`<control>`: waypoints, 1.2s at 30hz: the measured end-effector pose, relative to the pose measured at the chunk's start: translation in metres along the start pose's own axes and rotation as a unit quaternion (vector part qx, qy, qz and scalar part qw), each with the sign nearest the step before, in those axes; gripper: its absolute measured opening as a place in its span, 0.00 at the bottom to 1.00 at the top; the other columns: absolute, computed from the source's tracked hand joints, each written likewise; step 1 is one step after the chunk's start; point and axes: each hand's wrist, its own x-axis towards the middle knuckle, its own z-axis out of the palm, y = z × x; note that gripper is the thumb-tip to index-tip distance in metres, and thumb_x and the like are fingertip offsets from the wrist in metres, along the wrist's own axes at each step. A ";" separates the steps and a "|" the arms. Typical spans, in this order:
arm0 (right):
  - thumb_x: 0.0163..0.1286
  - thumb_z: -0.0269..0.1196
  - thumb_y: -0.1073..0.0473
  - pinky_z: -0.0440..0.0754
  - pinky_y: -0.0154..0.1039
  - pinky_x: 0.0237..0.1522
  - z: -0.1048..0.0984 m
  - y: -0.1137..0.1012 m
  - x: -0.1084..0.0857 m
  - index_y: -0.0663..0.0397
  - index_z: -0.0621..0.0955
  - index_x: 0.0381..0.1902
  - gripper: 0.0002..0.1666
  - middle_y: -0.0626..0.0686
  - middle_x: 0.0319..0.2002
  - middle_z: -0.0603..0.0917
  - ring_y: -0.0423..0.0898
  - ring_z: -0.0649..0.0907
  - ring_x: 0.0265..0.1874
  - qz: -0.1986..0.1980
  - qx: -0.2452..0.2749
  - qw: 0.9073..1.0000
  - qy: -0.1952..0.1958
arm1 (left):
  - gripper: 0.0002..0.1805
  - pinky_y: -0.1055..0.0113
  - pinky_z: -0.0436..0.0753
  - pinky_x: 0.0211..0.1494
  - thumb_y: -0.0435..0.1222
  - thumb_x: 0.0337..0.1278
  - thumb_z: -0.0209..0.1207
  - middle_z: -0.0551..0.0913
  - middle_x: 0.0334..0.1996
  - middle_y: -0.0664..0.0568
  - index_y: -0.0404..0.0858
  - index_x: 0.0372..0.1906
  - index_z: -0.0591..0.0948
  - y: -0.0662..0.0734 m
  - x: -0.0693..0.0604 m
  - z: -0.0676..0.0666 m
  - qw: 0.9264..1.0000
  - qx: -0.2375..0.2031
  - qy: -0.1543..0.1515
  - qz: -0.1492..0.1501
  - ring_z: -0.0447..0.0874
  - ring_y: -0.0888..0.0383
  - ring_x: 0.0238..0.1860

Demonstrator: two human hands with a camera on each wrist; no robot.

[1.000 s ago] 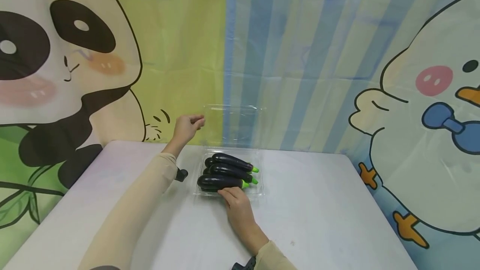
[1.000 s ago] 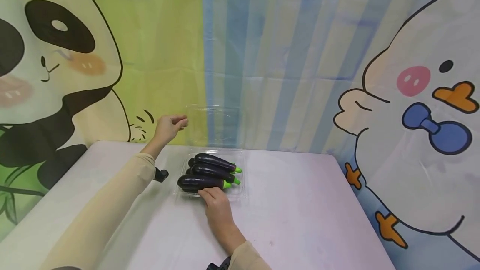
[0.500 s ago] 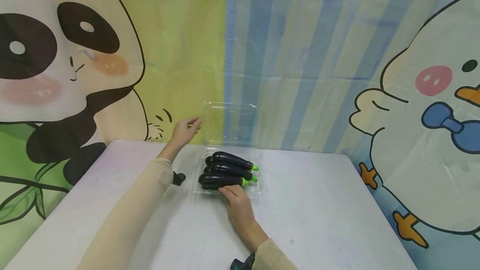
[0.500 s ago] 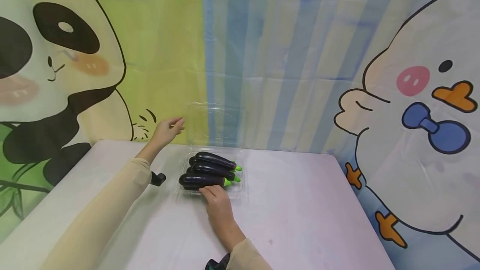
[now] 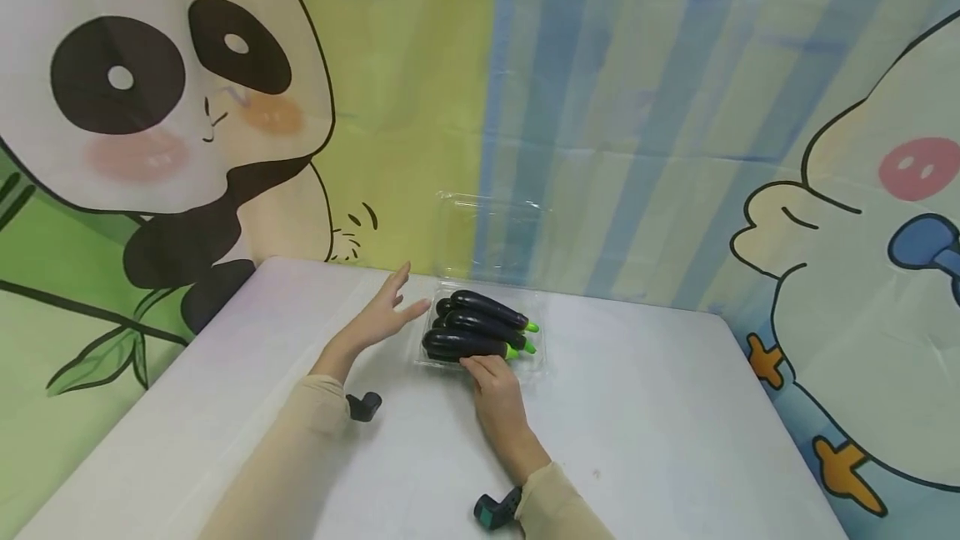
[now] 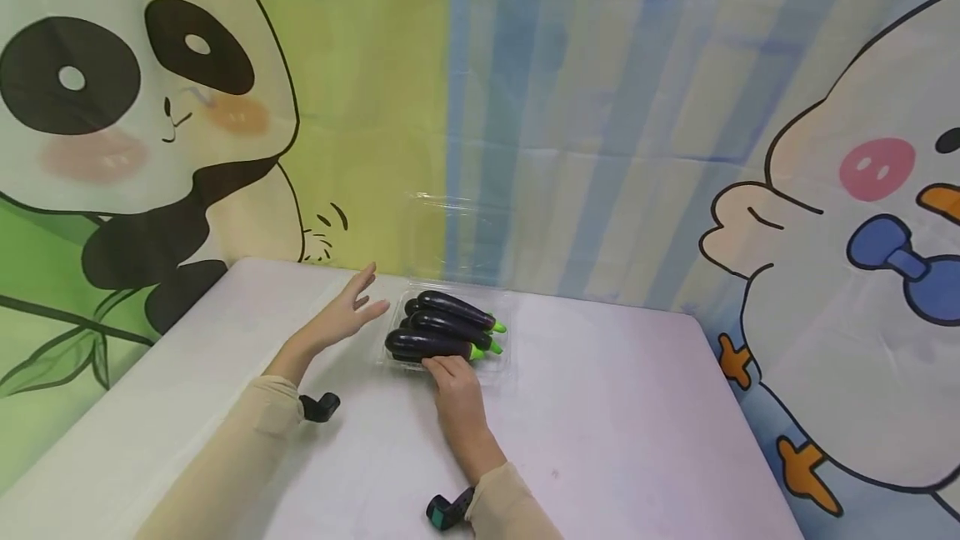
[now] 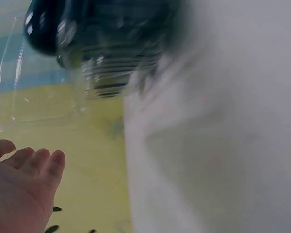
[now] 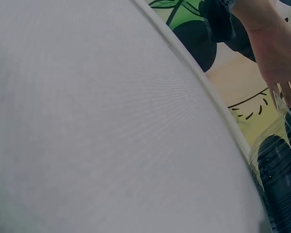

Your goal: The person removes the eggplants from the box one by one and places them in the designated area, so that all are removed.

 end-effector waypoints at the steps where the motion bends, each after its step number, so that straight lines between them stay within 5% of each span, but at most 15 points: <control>1: 0.52 0.67 0.75 0.82 0.30 0.41 -0.001 0.001 0.000 0.55 0.86 0.37 0.16 0.48 0.34 0.85 0.42 0.83 0.36 -0.001 0.000 1.000 0.001 | 0.55 0.39 0.61 0.70 0.59 0.57 0.57 0.37 0.76 0.42 0.47 0.76 0.36 -0.003 -0.004 0.006 1.000 -0.001 -0.009 -0.006 0.52 0.31 0.71; 10: 0.54 0.67 0.73 0.83 0.31 0.42 -0.004 0.005 0.000 0.56 0.86 0.37 0.13 0.48 0.35 0.85 0.43 0.83 0.37 0.010 0.003 1.000 -0.001 | 0.66 0.52 0.49 0.77 0.50 0.48 0.69 0.30 0.77 0.48 0.46 0.75 0.29 -0.027 -0.015 0.050 0.996 -0.075 -0.053 -0.008 0.37 0.44 0.77; 22: 0.55 0.66 0.71 0.82 0.30 0.42 0.002 -0.002 0.002 0.55 0.86 0.37 0.12 0.47 0.34 0.84 0.41 0.82 0.37 0.016 0.000 1.000 -0.011 | 0.68 0.52 0.40 0.78 0.41 0.43 0.73 0.33 0.77 0.46 0.45 0.75 0.30 -0.047 -0.023 0.061 0.988 -0.143 -0.047 -0.024 0.32 0.49 0.77; 36: 0.51 0.66 0.69 0.81 0.32 0.42 -0.007 -0.002 0.005 0.53 0.86 0.37 0.14 0.47 0.34 0.84 0.42 0.82 0.36 0.001 -0.006 1.000 -0.009 | 0.68 0.53 0.41 0.77 0.34 0.43 0.72 0.33 0.77 0.50 0.41 0.75 0.29 -0.049 -0.024 0.066 0.987 -0.151 -0.044 0.023 0.36 0.49 0.77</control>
